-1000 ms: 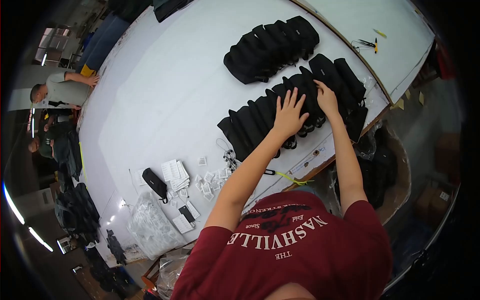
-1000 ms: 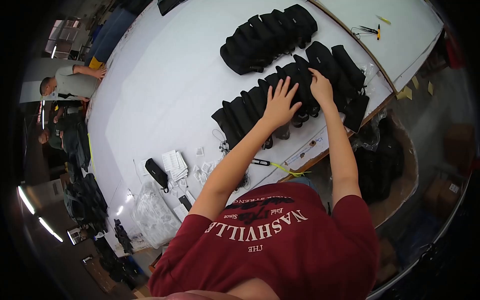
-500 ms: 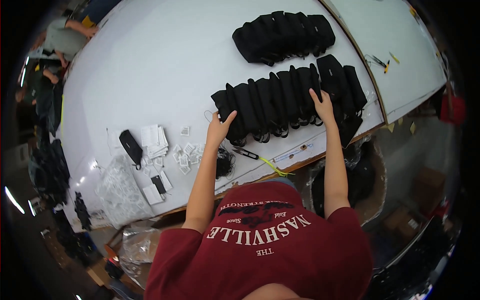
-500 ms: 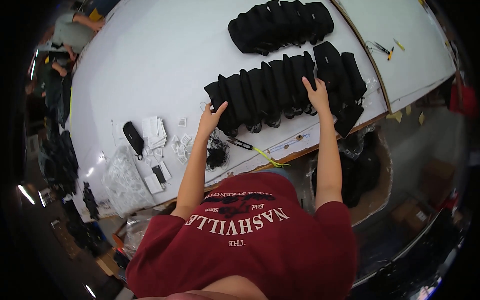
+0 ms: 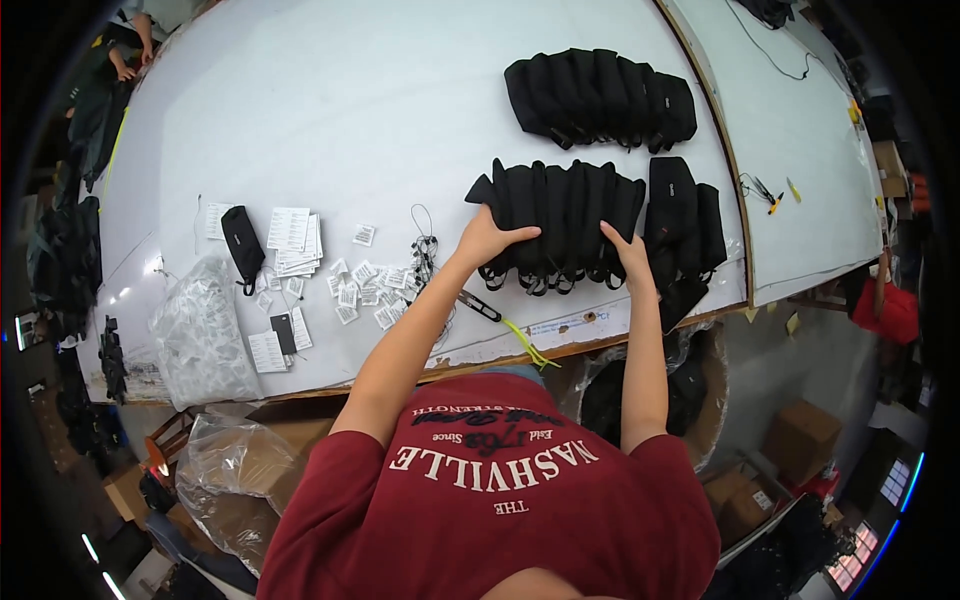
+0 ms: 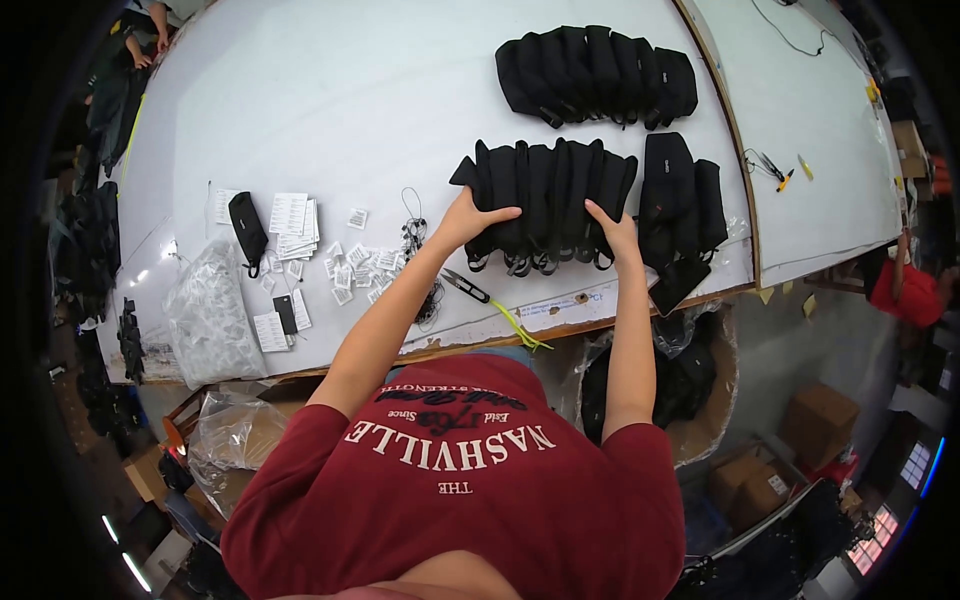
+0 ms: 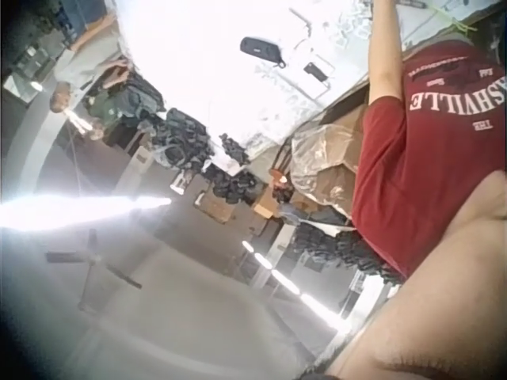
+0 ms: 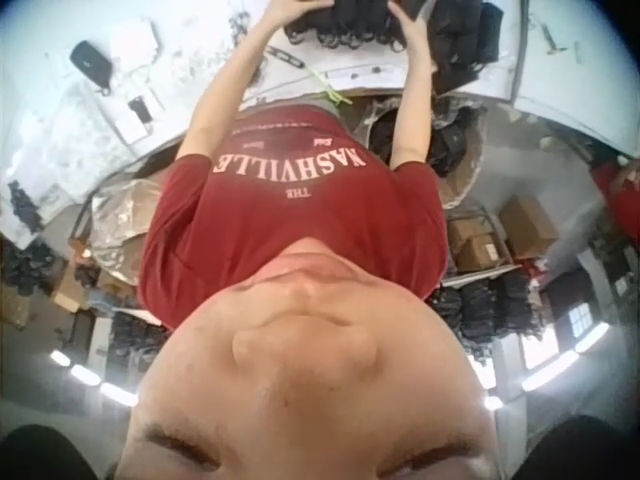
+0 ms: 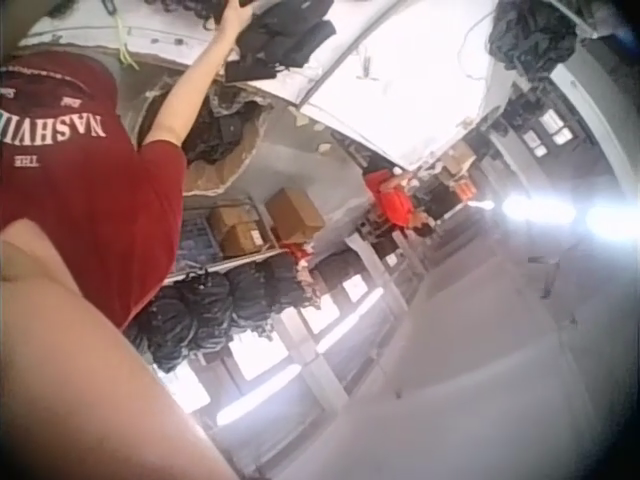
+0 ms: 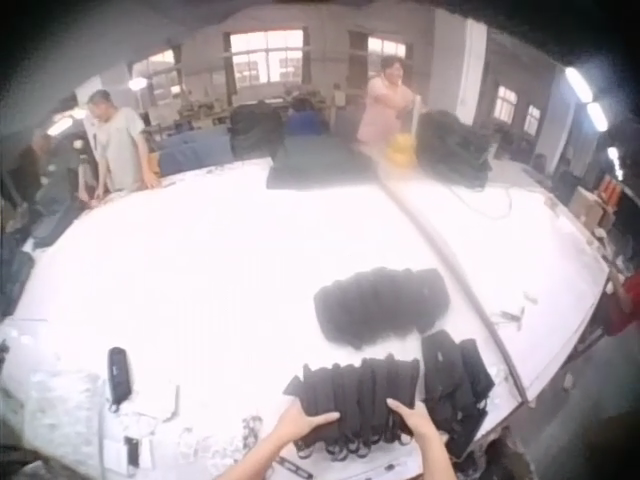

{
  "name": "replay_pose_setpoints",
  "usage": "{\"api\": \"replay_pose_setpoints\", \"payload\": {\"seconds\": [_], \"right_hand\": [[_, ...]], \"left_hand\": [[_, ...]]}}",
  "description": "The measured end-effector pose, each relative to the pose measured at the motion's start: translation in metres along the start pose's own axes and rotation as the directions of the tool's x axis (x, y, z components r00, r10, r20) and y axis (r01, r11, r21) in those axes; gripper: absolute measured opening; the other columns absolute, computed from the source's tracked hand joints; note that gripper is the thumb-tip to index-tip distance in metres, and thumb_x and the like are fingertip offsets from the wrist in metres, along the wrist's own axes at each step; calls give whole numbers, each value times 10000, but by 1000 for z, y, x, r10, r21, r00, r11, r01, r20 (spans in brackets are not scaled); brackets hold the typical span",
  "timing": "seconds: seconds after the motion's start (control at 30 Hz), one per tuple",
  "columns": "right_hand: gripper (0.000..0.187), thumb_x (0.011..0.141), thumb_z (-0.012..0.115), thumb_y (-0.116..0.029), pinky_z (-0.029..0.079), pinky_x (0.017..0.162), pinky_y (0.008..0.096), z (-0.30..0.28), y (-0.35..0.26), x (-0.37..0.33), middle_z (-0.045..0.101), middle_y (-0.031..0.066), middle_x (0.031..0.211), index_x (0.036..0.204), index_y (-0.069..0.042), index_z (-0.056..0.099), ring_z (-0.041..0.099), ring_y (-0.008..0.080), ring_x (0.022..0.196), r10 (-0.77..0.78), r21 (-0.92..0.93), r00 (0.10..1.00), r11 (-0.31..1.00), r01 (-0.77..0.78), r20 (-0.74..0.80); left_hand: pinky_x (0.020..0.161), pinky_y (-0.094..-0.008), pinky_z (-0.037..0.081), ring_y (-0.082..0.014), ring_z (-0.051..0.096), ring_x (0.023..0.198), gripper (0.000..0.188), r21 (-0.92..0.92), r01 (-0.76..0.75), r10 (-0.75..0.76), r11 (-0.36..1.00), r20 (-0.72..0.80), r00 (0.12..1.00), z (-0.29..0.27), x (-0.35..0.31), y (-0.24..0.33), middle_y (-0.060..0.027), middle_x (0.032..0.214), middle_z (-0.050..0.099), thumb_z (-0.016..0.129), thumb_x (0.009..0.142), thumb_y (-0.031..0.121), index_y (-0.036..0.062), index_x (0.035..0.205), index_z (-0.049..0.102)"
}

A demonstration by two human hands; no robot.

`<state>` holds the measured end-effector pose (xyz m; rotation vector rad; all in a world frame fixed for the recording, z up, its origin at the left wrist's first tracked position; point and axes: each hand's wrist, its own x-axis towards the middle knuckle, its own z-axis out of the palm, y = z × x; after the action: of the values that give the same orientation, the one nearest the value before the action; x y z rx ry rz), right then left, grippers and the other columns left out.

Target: Packing small black pouches with instructional cards and silica gel packets before placing them into a bin.

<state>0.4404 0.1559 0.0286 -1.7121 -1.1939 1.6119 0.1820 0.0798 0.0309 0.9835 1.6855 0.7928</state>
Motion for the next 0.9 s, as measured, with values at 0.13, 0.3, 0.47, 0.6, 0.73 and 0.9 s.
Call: {"api": "replay_pose_setpoints", "payload": {"seconds": [0.13, 0.3, 0.47, 0.6, 0.73, 0.9], "right_hand": [[550, 754, 761, -364, 459, 811, 269, 18, -29, -20, 653, 96, 1004, 1077, 58, 622, 607, 160, 900, -120, 66, 993, 991, 121, -8], [504, 767, 757, -320, 464, 783, 249, 84, -99, -41, 646, 89, 975, 1073, 48, 598, 600, 139, 866, -314, -9, 942, 948, 317, 121], [519, 758, 770, -264, 469, 816, 270, 200, -145, -99, 637, 109, 1017, 1110, 59, 568, 599, 158, 893, -476, -9, 769, 848, 530, 427], [498, 789, 733, -238, 475, 823, 280, 299, -144, -175, 628, 115, 1040, 1137, 68, 550, 610, 170, 899, -458, 84, 562, 820, 566, 689], [523, 800, 715, -220, 447, 872, 293, 402, -112, -298, 612, 123, 1080, 1185, 76, 521, 596, 180, 942, -321, 67, 313, 786, 615, 894], [617, 715, 802, -134, 427, 912, 285, 500, -27, -486, 595, 119, 1123, 1214, 45, 486, 563, 177, 1009, 36, 3, -65, 854, 521, 997]], "left_hand": [[987, -358, 414, -321, 533, 1155, 1052, -106, -112, 108, 988, -44, 993, -30, -13, 10, -230, 1249, 530, 820, 591, 504, -52, 1339, 330], [966, -360, 436, -314, 547, 1139, 1028, -127, -169, 133, 978, -253, 958, -110, -71, 31, -224, 1238, 539, 823, 607, 473, -49, 1342, 329], [958, -350, 436, -294, 578, 1092, 952, -114, -250, 144, 962, -566, 812, -205, -194, 4, -199, 1195, 577, 819, 631, 444, -55, 1311, 377], [953, -356, 432, -343, 573, 1080, 998, -6, -112, 64, 994, -790, 610, -252, -321, -47, -239, 1149, 583, 796, 597, 539, -78, 1278, 407], [941, -342, 439, -306, 582, 1057, 920, -160, -23, -142, 987, -927, 349, -256, -489, -112, -213, 1129, 592, 828, 586, 480, -80, 1216, 458], [941, -306, 428, -187, 545, 1057, 766, -452, -131, -448, 883, -892, 57, -215, -691, -190, -109, 1139, 581, 870, 610, 182, -45, 1223, 471]]}}
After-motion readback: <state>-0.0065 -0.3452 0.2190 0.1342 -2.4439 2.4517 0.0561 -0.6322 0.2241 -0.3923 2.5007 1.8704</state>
